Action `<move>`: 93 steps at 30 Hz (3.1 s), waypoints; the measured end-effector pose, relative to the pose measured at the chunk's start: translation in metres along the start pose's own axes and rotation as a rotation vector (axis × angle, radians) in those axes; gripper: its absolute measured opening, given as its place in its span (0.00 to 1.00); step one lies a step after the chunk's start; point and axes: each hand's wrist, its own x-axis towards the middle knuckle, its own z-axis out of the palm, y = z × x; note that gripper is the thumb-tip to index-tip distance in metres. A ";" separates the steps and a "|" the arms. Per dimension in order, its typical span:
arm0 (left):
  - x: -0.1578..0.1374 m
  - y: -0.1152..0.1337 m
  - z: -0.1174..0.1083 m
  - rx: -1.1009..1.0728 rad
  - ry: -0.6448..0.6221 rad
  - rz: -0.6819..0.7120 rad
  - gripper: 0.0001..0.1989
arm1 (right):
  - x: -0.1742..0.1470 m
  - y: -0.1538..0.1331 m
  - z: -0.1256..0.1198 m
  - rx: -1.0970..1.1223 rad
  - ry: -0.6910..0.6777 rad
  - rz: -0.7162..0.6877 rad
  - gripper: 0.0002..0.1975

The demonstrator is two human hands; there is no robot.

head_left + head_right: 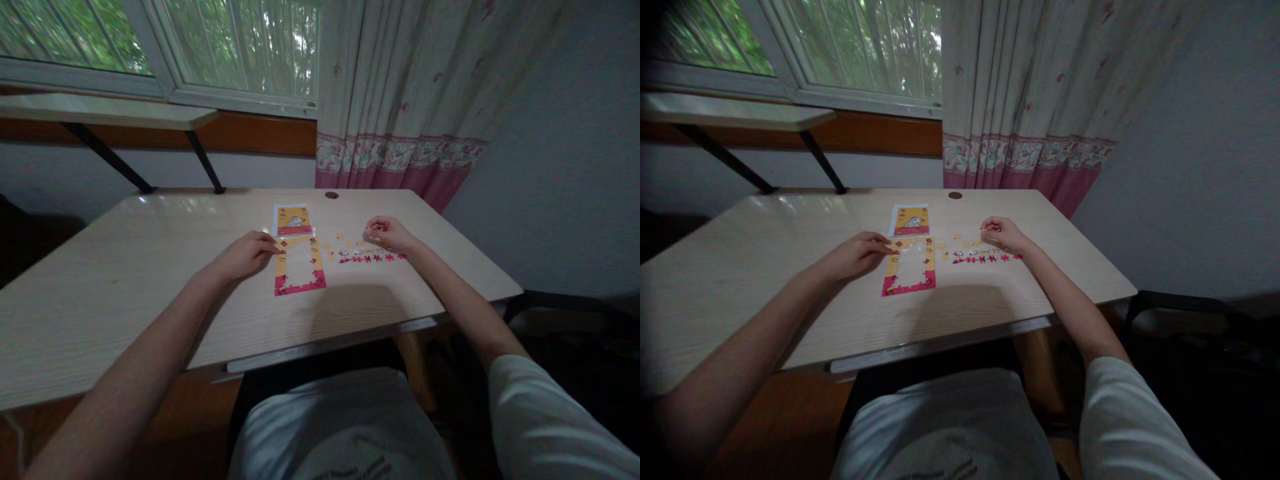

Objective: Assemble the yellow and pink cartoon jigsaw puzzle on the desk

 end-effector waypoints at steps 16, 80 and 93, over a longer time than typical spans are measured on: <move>0.000 0.003 -0.001 0.003 0.022 0.008 0.21 | 0.006 -0.031 0.028 0.388 0.194 0.102 0.16; -0.002 0.001 0.002 0.036 0.041 -0.017 0.20 | 0.040 -0.099 0.164 -0.496 -0.204 -0.105 0.05; -0.002 0.003 0.001 0.030 0.013 -0.013 0.20 | 0.045 -0.083 0.163 -0.581 -0.247 -0.312 0.10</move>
